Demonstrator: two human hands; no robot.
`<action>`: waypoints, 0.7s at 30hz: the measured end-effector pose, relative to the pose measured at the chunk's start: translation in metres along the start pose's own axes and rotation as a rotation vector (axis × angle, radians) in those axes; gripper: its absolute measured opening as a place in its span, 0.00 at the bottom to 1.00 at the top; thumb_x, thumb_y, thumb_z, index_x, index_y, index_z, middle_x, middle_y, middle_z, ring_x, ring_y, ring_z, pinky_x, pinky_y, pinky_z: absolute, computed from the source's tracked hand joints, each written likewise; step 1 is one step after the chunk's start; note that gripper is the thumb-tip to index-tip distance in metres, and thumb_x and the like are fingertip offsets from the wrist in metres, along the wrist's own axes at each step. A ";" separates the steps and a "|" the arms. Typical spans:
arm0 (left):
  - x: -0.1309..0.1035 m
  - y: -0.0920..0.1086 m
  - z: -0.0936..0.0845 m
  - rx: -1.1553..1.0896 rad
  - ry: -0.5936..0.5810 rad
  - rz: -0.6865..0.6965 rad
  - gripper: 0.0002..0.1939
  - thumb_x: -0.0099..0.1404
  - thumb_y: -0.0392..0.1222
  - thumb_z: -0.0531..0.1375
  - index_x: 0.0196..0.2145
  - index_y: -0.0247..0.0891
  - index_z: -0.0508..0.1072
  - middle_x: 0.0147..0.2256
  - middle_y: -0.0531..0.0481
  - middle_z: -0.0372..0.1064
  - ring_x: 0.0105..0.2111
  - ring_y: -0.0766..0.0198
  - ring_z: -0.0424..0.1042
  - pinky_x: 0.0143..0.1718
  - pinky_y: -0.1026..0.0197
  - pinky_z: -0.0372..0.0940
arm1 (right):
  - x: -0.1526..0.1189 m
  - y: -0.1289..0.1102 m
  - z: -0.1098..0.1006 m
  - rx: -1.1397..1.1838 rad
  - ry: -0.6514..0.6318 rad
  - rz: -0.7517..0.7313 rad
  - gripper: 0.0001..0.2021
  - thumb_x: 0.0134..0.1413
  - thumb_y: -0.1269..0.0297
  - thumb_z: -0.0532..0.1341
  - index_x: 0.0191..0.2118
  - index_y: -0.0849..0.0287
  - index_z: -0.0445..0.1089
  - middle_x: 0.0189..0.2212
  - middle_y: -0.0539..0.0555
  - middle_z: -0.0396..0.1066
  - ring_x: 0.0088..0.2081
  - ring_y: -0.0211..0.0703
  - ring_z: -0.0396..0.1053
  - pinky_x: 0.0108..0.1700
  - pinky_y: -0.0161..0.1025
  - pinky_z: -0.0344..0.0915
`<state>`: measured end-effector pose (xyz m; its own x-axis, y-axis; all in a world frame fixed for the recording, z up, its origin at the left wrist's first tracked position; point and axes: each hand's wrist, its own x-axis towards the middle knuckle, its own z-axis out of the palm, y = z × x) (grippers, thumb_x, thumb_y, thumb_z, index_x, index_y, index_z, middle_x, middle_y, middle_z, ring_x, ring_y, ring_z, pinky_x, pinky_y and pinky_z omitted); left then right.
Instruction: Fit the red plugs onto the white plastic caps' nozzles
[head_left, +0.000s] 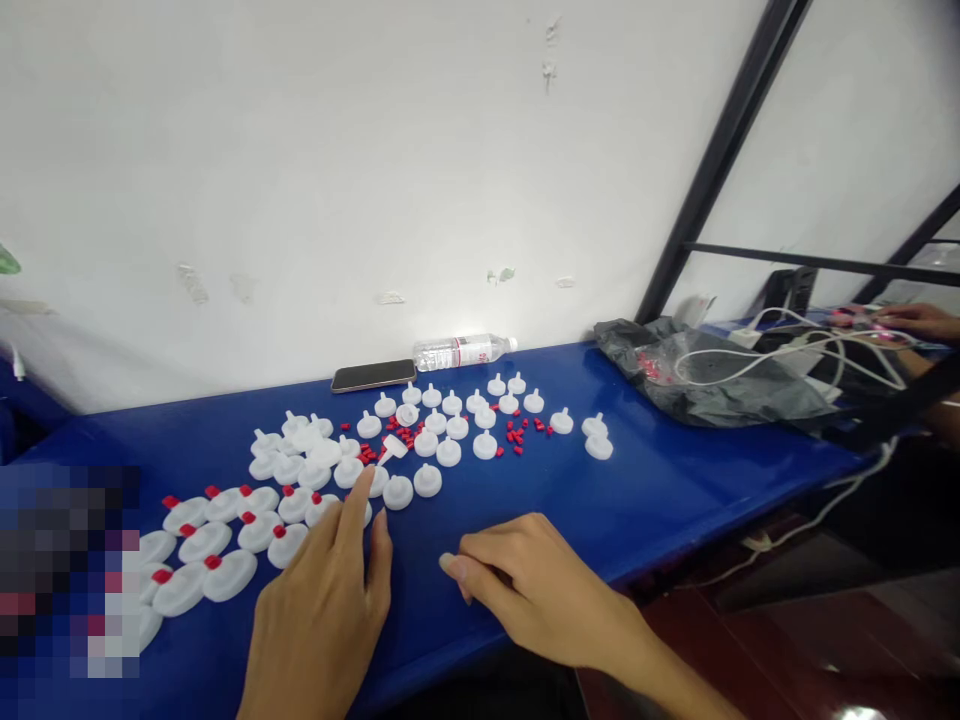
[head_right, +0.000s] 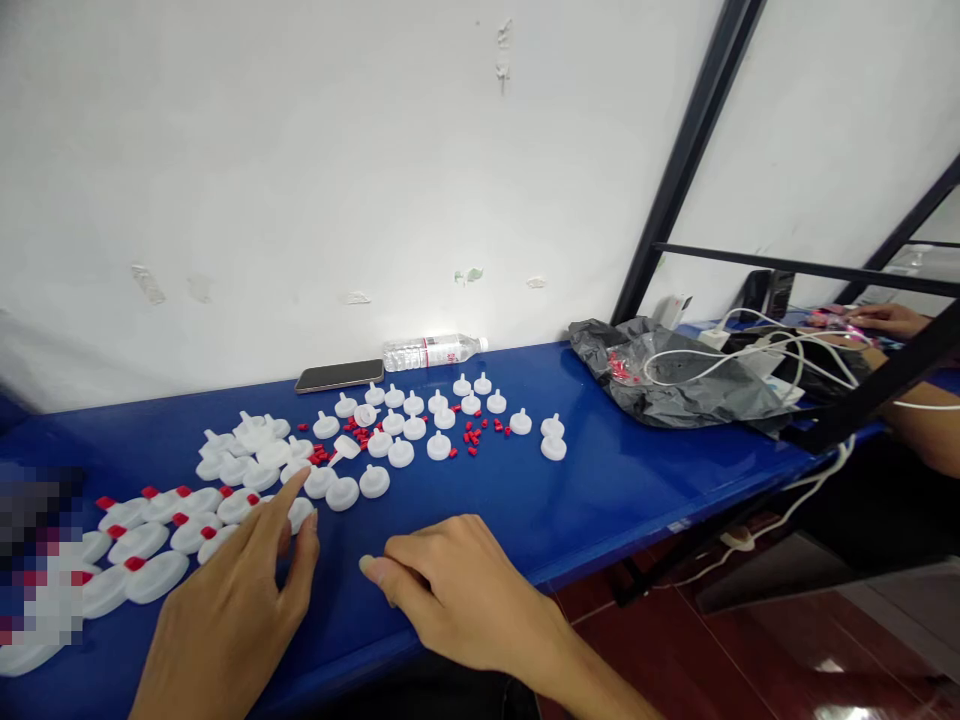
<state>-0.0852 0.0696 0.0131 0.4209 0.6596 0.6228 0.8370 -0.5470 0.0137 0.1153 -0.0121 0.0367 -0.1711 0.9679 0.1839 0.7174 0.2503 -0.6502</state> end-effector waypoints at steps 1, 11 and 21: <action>-0.001 -0.001 0.001 -0.006 -0.033 0.003 0.22 0.76 0.41 0.51 0.65 0.38 0.62 0.31 0.51 0.76 0.27 0.57 0.78 0.22 0.61 0.59 | 0.000 0.000 0.000 -0.001 -0.002 0.000 0.23 0.76 0.55 0.51 0.27 0.57 0.67 0.25 0.46 0.73 0.27 0.34 0.70 0.35 0.33 0.55; 0.002 -0.003 0.007 -0.128 -0.205 0.104 0.23 0.77 0.41 0.49 0.67 0.35 0.60 0.21 0.58 0.71 0.19 0.60 0.75 0.20 0.62 0.58 | 0.000 0.001 0.000 -0.005 -0.007 -0.008 0.23 0.76 0.56 0.53 0.27 0.58 0.66 0.26 0.48 0.75 0.28 0.35 0.71 0.35 0.33 0.56; 0.004 0.002 0.000 -0.268 -0.124 0.107 0.21 0.77 0.53 0.49 0.57 0.39 0.69 0.29 0.54 0.75 0.25 0.62 0.79 0.24 0.63 0.69 | -0.001 0.001 -0.001 0.008 -0.008 -0.016 0.22 0.75 0.57 0.53 0.28 0.58 0.68 0.27 0.49 0.76 0.29 0.36 0.72 0.35 0.35 0.55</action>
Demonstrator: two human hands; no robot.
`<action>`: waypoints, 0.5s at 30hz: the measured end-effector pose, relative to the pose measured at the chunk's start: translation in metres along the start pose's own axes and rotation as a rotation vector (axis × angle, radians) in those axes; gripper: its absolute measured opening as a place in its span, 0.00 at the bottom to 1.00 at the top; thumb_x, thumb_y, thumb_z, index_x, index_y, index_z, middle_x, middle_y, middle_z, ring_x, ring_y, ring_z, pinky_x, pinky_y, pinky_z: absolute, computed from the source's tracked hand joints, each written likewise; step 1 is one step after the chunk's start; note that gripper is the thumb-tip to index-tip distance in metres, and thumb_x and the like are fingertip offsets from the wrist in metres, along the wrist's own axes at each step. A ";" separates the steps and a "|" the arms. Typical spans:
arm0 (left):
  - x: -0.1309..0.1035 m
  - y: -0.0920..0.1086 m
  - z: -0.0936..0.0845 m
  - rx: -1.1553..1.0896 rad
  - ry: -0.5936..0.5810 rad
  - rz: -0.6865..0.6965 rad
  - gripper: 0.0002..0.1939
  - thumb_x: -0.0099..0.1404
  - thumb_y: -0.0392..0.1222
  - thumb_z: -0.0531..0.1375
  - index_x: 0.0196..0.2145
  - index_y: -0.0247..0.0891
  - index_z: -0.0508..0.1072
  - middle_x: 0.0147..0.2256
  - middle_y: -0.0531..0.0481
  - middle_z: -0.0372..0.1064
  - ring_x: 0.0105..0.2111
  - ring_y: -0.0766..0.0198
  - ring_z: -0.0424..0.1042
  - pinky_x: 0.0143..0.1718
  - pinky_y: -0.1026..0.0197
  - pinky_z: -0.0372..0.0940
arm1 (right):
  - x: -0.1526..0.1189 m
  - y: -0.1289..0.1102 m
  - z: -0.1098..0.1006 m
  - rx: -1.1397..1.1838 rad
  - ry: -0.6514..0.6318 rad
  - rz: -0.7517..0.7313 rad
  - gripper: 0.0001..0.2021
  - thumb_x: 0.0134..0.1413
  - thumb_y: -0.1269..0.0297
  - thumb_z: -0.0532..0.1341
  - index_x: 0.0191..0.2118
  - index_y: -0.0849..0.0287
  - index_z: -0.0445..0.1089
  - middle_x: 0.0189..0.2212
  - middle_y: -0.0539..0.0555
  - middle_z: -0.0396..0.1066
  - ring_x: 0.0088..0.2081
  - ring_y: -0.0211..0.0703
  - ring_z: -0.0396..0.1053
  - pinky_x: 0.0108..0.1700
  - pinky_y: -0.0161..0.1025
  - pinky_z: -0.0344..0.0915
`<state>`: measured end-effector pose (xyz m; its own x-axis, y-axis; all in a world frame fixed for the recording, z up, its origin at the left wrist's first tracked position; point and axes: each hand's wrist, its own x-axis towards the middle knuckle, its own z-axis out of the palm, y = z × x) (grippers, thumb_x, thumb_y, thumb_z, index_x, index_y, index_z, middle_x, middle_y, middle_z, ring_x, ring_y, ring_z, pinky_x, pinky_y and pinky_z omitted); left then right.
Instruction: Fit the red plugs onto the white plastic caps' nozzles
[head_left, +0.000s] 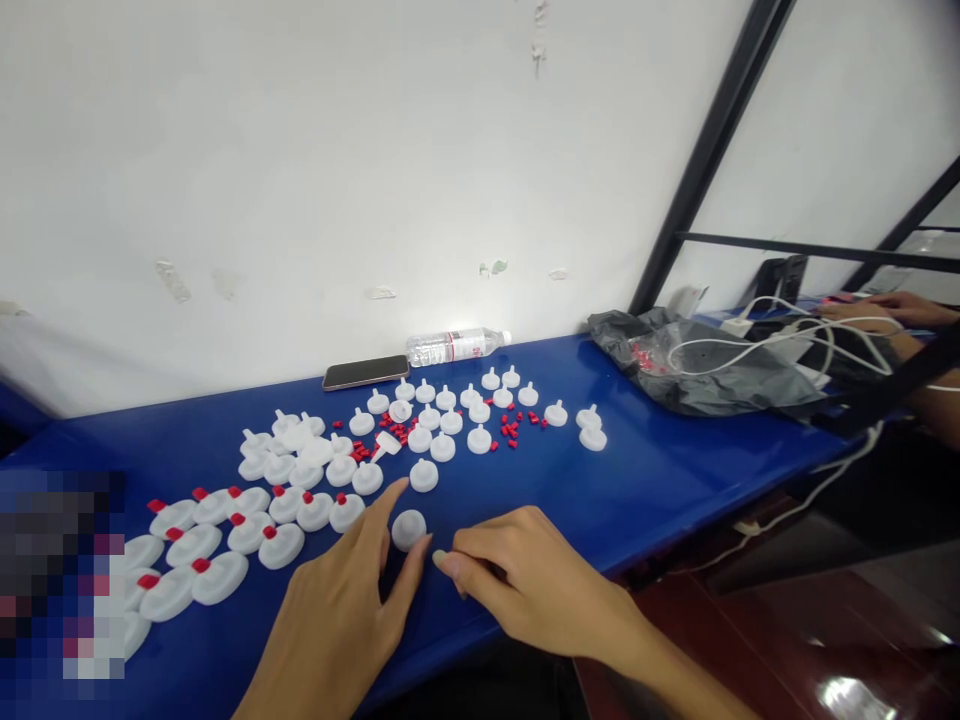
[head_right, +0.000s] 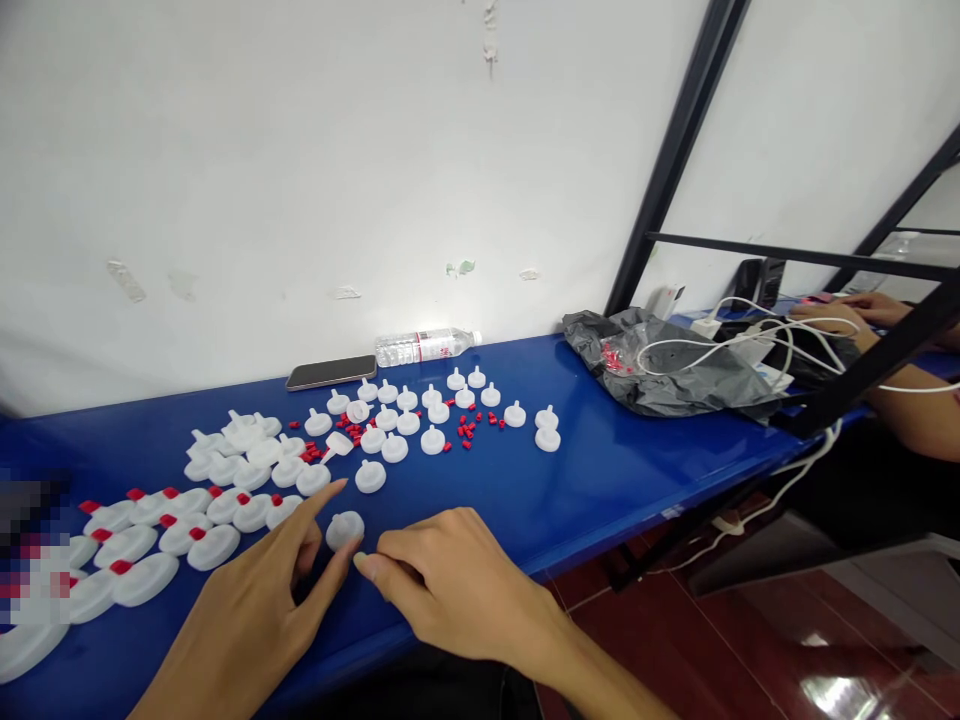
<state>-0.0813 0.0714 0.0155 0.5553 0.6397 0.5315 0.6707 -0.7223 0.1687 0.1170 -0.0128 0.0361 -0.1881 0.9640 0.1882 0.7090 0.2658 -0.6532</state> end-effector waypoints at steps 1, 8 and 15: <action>0.000 -0.001 0.001 0.021 0.007 0.016 0.22 0.77 0.54 0.49 0.56 0.37 0.71 0.28 0.53 0.74 0.25 0.61 0.79 0.24 0.62 0.70 | 0.000 -0.001 0.001 -0.011 0.002 -0.002 0.22 0.76 0.57 0.53 0.28 0.58 0.68 0.27 0.49 0.76 0.29 0.35 0.72 0.34 0.35 0.54; -0.002 -0.001 0.002 -0.029 -0.076 0.052 0.16 0.76 0.51 0.52 0.47 0.41 0.75 0.37 0.50 0.74 0.28 0.61 0.79 0.25 0.60 0.71 | 0.006 0.013 -0.002 -0.329 0.215 0.034 0.18 0.74 0.56 0.54 0.31 0.56 0.70 0.28 0.49 0.76 0.28 0.37 0.71 0.31 0.38 0.49; -0.002 0.001 -0.003 -0.048 -0.106 -0.001 0.12 0.75 0.50 0.54 0.49 0.44 0.71 0.47 0.49 0.75 0.23 0.66 0.75 0.23 0.62 0.69 | 0.013 0.069 -0.048 -0.615 0.523 0.524 0.15 0.70 0.61 0.59 0.58 0.52 0.71 0.38 0.53 0.82 0.36 0.51 0.78 0.31 0.39 0.57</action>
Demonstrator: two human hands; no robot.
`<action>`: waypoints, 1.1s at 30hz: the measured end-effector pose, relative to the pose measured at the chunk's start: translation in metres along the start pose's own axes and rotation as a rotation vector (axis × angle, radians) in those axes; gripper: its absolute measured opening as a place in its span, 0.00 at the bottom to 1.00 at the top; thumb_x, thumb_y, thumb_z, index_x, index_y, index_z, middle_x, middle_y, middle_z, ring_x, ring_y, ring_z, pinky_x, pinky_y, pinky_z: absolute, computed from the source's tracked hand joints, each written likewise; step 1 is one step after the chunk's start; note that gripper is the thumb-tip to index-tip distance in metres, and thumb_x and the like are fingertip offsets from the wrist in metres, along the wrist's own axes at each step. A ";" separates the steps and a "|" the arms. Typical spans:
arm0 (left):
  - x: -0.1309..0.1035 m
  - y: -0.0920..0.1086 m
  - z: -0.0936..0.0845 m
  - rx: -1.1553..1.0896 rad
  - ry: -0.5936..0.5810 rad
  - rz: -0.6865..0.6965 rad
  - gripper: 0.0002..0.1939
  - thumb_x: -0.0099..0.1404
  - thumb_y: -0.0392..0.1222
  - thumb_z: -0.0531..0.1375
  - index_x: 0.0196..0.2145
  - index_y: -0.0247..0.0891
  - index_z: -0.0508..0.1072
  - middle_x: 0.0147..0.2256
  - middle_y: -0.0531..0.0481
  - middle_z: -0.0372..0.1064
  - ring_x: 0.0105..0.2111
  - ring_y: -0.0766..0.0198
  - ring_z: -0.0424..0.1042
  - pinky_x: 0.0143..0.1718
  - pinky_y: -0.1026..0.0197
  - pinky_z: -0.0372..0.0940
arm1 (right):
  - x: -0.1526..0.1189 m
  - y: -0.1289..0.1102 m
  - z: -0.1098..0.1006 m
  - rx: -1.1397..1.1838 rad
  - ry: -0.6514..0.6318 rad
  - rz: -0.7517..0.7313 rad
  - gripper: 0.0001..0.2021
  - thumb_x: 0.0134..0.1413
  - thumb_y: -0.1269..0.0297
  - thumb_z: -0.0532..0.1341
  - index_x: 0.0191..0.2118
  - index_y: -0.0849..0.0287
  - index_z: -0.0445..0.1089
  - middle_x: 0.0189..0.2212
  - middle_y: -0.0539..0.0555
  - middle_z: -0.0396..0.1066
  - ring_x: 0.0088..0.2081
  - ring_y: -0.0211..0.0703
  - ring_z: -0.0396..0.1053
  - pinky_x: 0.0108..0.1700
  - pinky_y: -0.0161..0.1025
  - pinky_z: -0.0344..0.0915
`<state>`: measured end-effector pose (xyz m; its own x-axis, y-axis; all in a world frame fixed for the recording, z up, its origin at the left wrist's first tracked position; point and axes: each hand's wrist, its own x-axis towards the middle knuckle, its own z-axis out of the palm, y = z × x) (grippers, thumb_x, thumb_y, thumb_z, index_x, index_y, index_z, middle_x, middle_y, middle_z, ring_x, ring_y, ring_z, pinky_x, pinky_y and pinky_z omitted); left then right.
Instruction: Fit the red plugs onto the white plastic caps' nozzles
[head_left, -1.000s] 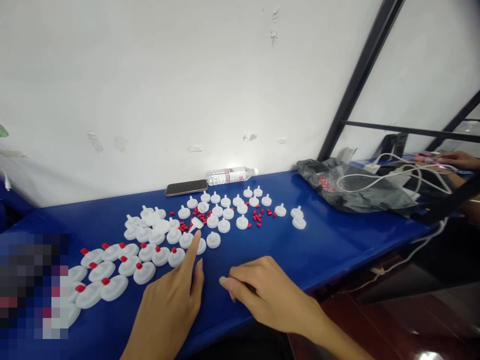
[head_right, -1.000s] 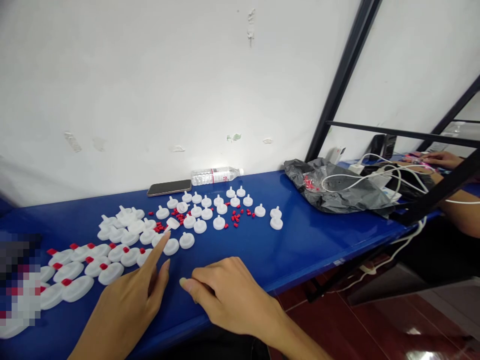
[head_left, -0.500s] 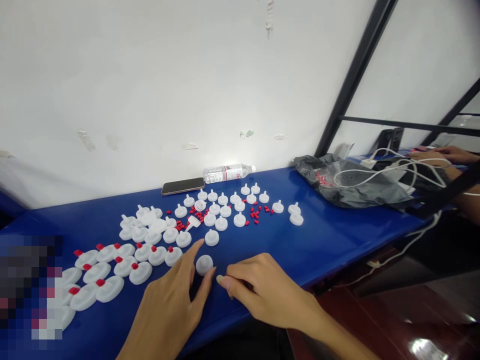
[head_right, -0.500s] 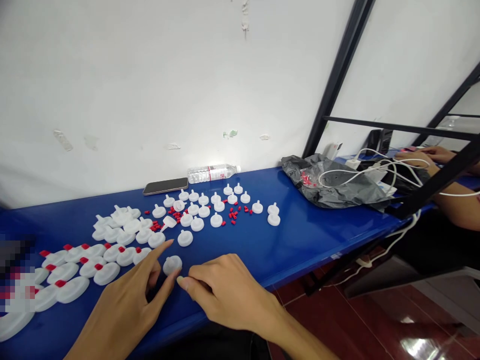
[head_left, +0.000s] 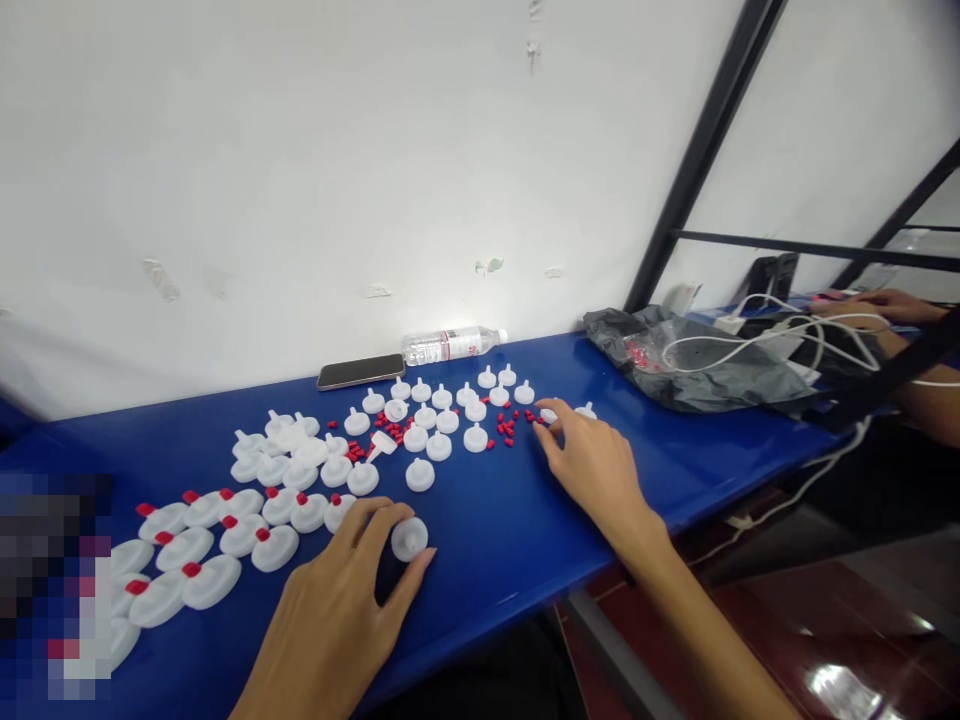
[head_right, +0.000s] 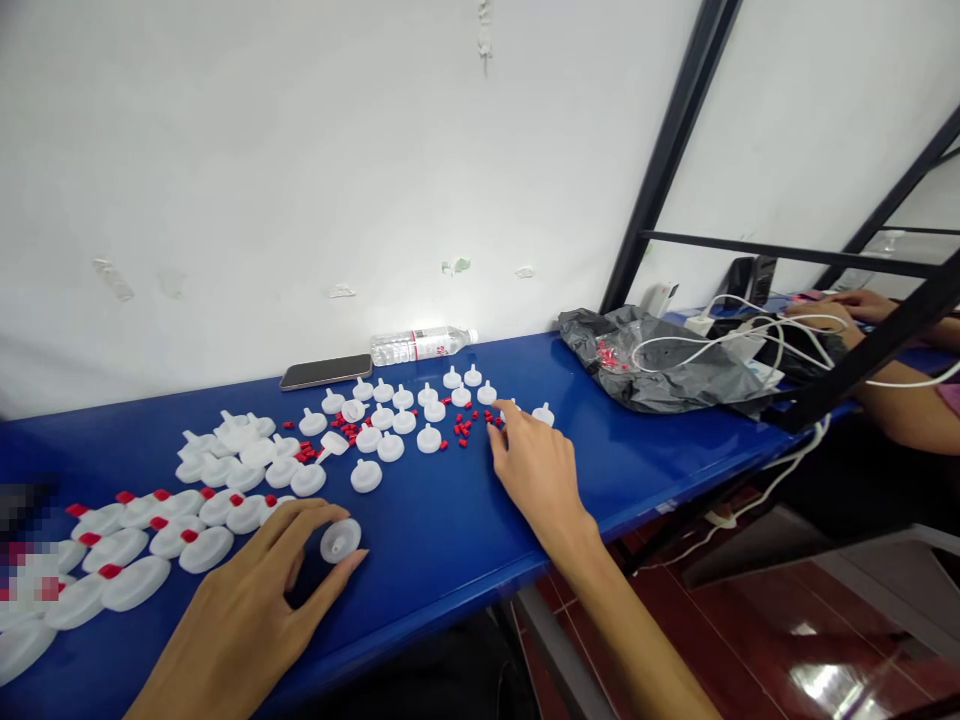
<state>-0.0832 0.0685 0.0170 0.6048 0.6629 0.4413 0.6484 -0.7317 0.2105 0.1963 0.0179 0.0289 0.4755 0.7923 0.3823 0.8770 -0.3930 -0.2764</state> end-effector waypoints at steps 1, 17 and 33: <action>0.000 0.000 0.000 -0.008 0.004 0.013 0.12 0.75 0.49 0.54 0.50 0.45 0.70 0.46 0.50 0.77 0.23 0.66 0.75 0.23 0.62 0.69 | 0.002 0.004 0.000 -0.036 -0.007 0.034 0.15 0.69 0.61 0.59 0.58 0.52 0.72 0.38 0.53 0.82 0.37 0.52 0.79 0.31 0.39 0.56; 0.001 -0.002 0.002 0.010 0.024 0.071 0.12 0.75 0.45 0.53 0.52 0.44 0.70 0.47 0.50 0.76 0.30 0.62 0.81 0.24 0.62 0.71 | -0.003 0.005 0.001 0.112 0.021 -0.031 0.05 0.69 0.63 0.60 0.43 0.53 0.74 0.39 0.52 0.81 0.35 0.48 0.78 0.32 0.38 0.61; 0.000 -0.004 0.000 -0.010 0.190 0.184 0.14 0.77 0.53 0.52 0.49 0.44 0.68 0.35 0.54 0.77 0.19 0.69 0.73 0.20 0.66 0.65 | -0.053 -0.054 -0.005 1.085 -0.454 -0.018 0.06 0.54 0.58 0.73 0.34 0.53 0.82 0.25 0.47 0.79 0.20 0.34 0.70 0.24 0.31 0.63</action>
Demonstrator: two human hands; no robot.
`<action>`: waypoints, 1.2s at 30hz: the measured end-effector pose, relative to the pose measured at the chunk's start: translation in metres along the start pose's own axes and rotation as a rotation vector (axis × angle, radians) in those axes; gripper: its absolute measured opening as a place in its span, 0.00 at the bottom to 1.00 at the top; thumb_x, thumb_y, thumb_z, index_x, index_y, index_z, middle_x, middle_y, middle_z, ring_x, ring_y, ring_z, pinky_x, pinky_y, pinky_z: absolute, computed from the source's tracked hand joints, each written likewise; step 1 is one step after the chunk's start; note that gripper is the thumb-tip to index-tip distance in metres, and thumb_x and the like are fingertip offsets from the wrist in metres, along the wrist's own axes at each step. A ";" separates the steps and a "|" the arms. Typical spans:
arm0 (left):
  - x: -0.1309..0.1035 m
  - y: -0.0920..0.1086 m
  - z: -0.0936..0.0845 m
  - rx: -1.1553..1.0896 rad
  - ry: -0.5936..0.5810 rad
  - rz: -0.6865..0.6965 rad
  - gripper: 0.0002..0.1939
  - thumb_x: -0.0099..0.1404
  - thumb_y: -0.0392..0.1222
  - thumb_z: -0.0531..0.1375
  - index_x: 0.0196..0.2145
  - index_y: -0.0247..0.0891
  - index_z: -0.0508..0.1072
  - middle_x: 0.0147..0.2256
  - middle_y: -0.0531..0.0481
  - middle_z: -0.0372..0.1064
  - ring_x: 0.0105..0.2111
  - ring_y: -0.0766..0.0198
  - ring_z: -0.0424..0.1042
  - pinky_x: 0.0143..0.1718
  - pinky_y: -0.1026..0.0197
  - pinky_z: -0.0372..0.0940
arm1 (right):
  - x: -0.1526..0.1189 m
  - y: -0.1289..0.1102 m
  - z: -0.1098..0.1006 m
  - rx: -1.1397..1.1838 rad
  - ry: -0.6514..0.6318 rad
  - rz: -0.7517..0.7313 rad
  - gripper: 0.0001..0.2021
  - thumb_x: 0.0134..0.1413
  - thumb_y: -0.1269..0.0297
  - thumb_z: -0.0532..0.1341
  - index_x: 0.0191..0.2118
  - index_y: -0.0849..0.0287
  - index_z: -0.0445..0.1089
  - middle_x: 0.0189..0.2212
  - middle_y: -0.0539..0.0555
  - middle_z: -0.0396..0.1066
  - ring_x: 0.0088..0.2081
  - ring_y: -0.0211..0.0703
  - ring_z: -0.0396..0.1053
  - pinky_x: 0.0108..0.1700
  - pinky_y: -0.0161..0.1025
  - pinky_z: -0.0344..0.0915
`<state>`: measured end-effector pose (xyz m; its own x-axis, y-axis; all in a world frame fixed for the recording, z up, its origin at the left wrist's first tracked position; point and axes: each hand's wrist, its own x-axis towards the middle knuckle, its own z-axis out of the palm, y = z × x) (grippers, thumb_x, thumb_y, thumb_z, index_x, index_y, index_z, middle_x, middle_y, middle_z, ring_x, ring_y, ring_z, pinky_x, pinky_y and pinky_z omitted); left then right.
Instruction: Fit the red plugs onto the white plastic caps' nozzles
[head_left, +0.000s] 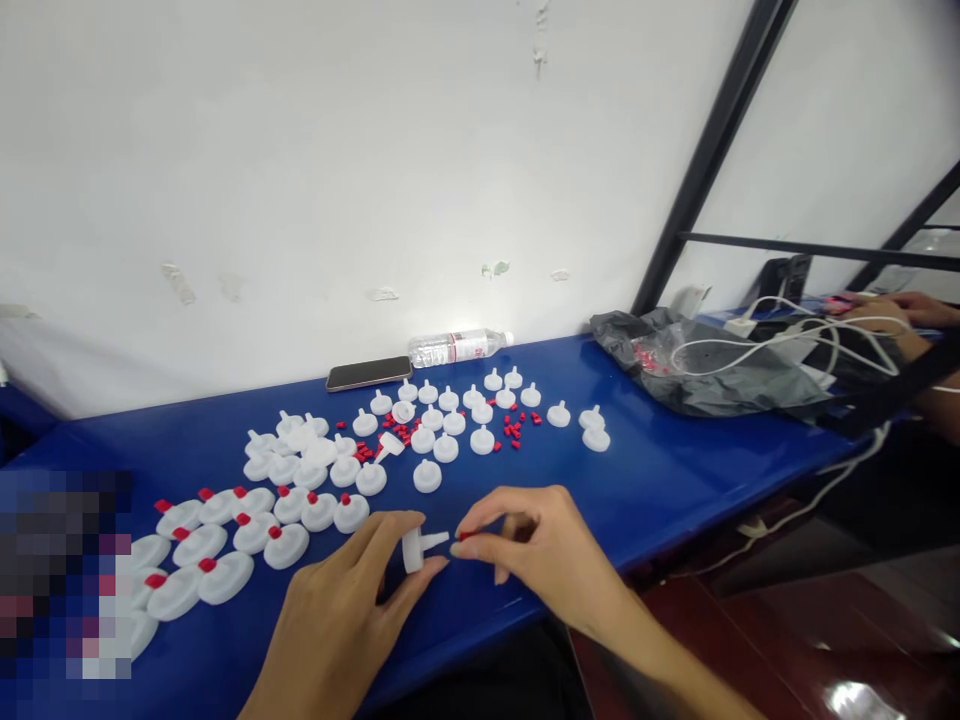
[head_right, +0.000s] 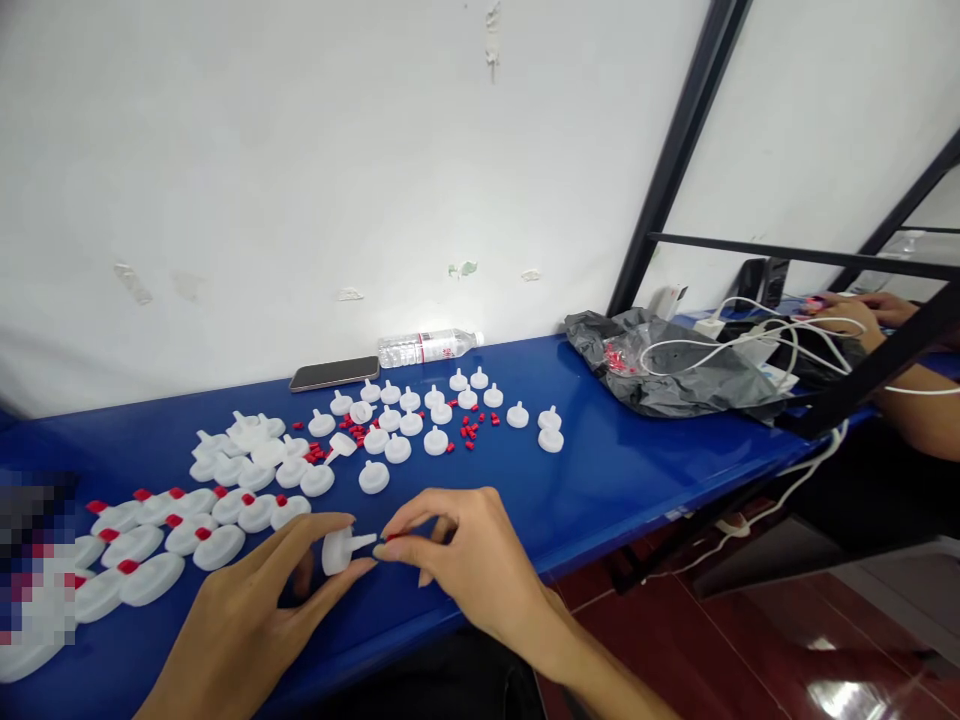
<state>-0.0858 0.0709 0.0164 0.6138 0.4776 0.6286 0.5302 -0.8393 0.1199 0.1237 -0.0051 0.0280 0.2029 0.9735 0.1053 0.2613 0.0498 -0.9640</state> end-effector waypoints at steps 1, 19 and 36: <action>0.000 0.000 0.000 -0.020 0.010 0.010 0.14 0.77 0.53 0.53 0.50 0.43 0.68 0.35 0.54 0.77 0.19 0.70 0.72 0.21 0.66 0.65 | -0.002 -0.001 0.004 -0.001 -0.009 0.003 0.06 0.54 0.58 0.73 0.33 0.53 0.83 0.24 0.47 0.78 0.19 0.34 0.69 0.23 0.31 0.62; 0.001 0.001 -0.003 -0.071 0.075 0.122 0.13 0.77 0.49 0.54 0.51 0.40 0.69 0.40 0.50 0.78 0.30 0.68 0.80 0.28 0.67 0.70 | -0.009 0.003 0.008 -0.046 0.012 -0.241 0.01 0.56 0.65 0.73 0.34 0.54 0.83 0.25 0.45 0.79 0.19 0.30 0.63 0.25 0.30 0.60; -0.002 0.003 -0.002 -0.075 0.081 0.202 0.12 0.77 0.46 0.55 0.50 0.38 0.71 0.42 0.49 0.80 0.34 0.66 0.82 0.33 0.68 0.73 | -0.010 0.006 0.007 -0.022 -0.005 -0.224 0.04 0.57 0.62 0.73 0.35 0.55 0.82 0.29 0.46 0.80 0.21 0.31 0.64 0.26 0.31 0.60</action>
<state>-0.0862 0.0666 0.0173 0.6524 0.2774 0.7053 0.3540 -0.9344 0.0401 0.1168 -0.0126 0.0193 0.1326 0.9397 0.3153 0.3197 0.2606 -0.9110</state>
